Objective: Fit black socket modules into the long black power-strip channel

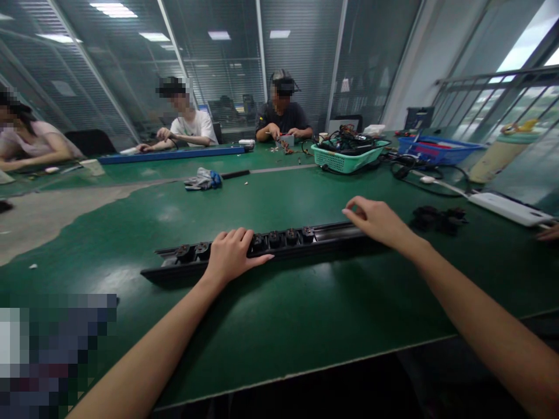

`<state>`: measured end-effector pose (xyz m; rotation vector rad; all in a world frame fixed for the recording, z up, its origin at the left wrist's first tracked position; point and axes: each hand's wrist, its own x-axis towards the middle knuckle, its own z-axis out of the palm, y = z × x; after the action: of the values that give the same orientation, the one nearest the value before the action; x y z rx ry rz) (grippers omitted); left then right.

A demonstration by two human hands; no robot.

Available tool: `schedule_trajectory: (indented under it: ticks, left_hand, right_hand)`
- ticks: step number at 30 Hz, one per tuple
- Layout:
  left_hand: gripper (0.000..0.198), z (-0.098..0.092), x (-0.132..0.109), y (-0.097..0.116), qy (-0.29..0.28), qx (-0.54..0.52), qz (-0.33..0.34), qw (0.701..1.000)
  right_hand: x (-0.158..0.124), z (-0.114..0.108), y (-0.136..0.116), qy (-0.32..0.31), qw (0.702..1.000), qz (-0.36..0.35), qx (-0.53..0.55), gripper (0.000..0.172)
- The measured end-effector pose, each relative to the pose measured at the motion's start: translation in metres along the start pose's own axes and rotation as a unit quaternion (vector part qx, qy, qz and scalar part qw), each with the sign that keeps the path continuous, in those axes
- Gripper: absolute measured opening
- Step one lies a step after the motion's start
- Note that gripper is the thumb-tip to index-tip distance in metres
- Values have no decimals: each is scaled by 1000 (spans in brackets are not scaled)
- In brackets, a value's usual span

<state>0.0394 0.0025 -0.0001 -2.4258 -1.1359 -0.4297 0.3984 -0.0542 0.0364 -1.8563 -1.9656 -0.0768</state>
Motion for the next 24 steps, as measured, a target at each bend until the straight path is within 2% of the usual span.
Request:
schedule_trajectory:
  ticks: [1, 3, 6, 11, 18, 24]
  left_hand:
    - [68, 0, 0, 0, 0, 0, -1, 1000]
    - [68, 0, 0, 0, 1, 1, -3, 1000]
    - [66, 0, 0, 1, 1, 4, -3, 1000]
    - [66, 1, 0, 0, 0, 8, 0, 1000]
    - [69, 1, 0, 0, -6, 1, -5, 1000]
    - [68, 1, 0, 1, -8, -2, -7, 1000]
  right_hand:
    - [1, 7, -14, -36, 997, -56, 36, 36]
    - [1, 22, -38, -60, 985, -138, 80, 41]
    - [2, 47, -57, -35, 977, -186, 101, 39]
    - [2, 72, -59, 1, 981, -143, 128, 27]
    - [2, 75, -53, 6, 978, -121, 171, 33]
    - [1, 76, -54, 15, 979, -114, 170, 29]
